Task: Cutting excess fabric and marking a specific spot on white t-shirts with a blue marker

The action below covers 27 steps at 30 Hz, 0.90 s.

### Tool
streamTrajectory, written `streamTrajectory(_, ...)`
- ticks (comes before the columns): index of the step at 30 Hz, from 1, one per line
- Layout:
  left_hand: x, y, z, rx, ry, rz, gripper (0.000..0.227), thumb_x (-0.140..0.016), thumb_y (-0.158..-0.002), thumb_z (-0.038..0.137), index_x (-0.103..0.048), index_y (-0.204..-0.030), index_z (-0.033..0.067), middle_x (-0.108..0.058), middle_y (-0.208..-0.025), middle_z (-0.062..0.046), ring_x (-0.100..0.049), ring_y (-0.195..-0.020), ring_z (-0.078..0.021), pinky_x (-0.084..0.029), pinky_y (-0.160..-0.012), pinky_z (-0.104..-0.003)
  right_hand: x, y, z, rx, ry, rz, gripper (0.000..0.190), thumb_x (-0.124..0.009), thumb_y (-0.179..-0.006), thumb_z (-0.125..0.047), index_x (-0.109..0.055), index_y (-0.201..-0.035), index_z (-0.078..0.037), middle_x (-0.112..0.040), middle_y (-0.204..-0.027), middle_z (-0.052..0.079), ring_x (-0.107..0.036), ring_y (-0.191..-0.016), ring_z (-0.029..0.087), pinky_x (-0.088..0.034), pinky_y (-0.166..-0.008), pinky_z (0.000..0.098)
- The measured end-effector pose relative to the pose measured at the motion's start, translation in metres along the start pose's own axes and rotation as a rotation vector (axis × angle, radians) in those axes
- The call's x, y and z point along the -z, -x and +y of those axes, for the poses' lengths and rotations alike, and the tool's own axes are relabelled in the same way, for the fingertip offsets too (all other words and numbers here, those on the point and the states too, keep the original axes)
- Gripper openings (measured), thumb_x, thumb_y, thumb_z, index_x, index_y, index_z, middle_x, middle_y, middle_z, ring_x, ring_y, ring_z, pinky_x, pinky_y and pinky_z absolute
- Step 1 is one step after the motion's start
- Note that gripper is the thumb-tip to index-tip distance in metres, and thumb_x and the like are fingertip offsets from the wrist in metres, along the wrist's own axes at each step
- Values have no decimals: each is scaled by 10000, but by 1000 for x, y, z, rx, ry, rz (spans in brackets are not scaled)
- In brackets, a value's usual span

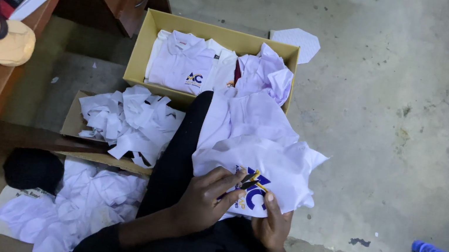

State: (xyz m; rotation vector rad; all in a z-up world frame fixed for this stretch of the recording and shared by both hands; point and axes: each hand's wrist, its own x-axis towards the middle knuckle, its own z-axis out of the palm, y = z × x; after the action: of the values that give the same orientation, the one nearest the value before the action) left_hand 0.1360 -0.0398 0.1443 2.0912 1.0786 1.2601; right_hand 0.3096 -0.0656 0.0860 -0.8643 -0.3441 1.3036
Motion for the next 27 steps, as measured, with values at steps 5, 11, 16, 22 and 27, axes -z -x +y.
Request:
streamTrajectory(5, -3, -2, 6, 16, -19, -9, 397, -717, -1031, 116, -636, -1369, -75, -708, -1052, -157, -730, -944, -259, -620, -781, -387, -15, 3, -9, 12, -15, 16, 637, -692, -923, -138, -471, -1504, 0, -661, -1322, 263, -664, -1192, 427, -549, -1019, 530)
streamTrajectory(11, -11, 1, 2, 38, -38, 45, 410, -724, -1030, 115, -621, -1386, -61, -685, -1054, -158, -722, -941, -274, -609, -813, -404, -22, 9, -12, 30, -32, -77, 625, -673, -976, -162, -438, -1538, -25, -632, -1372, 257, -649, -1224, 422, -554, -1016, 533)
streamTrajectory(16, -13, 2, 1, 54, -45, 45, 418, -703, -1032, 116, -605, -1384, -87, -709, -1143, -194, -699, -1000, -281, -616, -862, -411, -17, 8, -6, 36, -36, 7, 629, -684, -954, -190, -465, -1511, 3, -658, -1323, 277, -675, -1161, 419, -563, -993, 527)
streamTrajectory(22, -6, -2, 7, -28, -61, 34, 389, -698, -1044, 98, -618, -1363, -110, -718, -1102, -197, -733, -982, -279, -635, -832, -395, -1, 4, 1, 35, -50, -14, 646, -673, -971, -160, -442, -1562, -37, -631, -1395, 235, -633, -1259, 413, -531, -1071, 534)
streamTrajectory(27, -13, 4, 2, 55, -33, 48, 419, -700, -1045, 110, -596, -1419, -49, -690, -1098, -162, -722, -955, -276, -610, -807, -400, 2, 10, -4, -8, 198, 73, 597, -663, -954, -211, -503, -1492, -9, -669, -1344, 240, -671, -1196, 373, -573, -989, 488)
